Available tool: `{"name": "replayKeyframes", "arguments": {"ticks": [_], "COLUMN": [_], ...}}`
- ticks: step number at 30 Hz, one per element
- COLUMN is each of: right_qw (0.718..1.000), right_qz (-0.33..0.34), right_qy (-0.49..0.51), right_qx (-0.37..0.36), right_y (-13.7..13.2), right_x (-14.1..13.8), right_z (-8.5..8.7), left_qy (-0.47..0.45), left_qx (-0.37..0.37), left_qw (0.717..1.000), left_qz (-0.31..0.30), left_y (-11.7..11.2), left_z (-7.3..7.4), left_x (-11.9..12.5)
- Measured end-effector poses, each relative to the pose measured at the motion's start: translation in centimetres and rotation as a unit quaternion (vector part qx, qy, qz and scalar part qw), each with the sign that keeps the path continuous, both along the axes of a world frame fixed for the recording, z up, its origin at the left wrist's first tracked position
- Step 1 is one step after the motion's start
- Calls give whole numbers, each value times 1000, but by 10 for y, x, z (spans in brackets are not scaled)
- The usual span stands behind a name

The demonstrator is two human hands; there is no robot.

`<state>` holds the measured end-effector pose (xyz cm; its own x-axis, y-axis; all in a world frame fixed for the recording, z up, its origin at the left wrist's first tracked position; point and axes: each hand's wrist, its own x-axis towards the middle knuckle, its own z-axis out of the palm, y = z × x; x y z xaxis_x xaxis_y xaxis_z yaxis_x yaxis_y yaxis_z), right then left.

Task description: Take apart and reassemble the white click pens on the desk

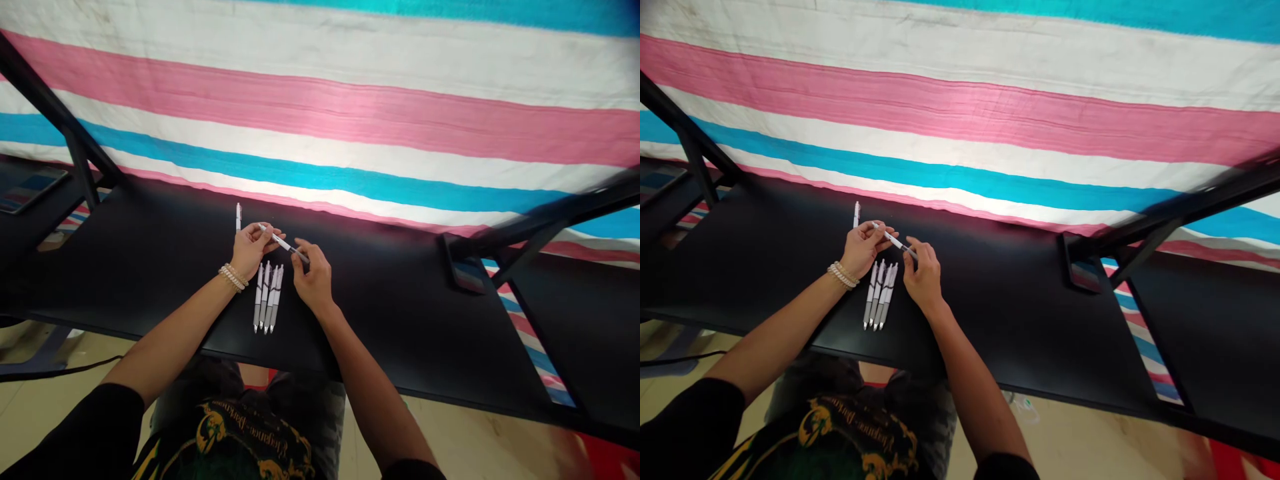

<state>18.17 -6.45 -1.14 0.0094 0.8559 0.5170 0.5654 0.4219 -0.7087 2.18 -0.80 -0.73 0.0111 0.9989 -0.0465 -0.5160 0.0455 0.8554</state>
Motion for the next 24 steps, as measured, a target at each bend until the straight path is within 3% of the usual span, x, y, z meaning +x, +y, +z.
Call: {"name": "replayKeyframes", "arguments": {"ticks": [4,12,17,21,24], "right_qw": [1000,992,989,991,993], "right_qz": [-7,-30,0,24,2], "right_qy": [25,110,119,111,108], "right_qx": [11,-50,-87,-67,-45], "right_y": [-1,-1,2,2,3], "right_x": [-3,-1,1,0,0], "right_z": [-4,-4,-6,-10,-11], "left_qy": [-5,-17,-17,-27,-31], "left_qx": [-11,-18,-17,-25,-24], "left_qw": [1000,1000,1000,999,999], "left_qz": [-2,8,-2,8,-2], "left_y": [-3,1,2,3,3], "left_z": [1,0,-3,-3,-2], "left_x": [4,0,-1,-1,-1]}}
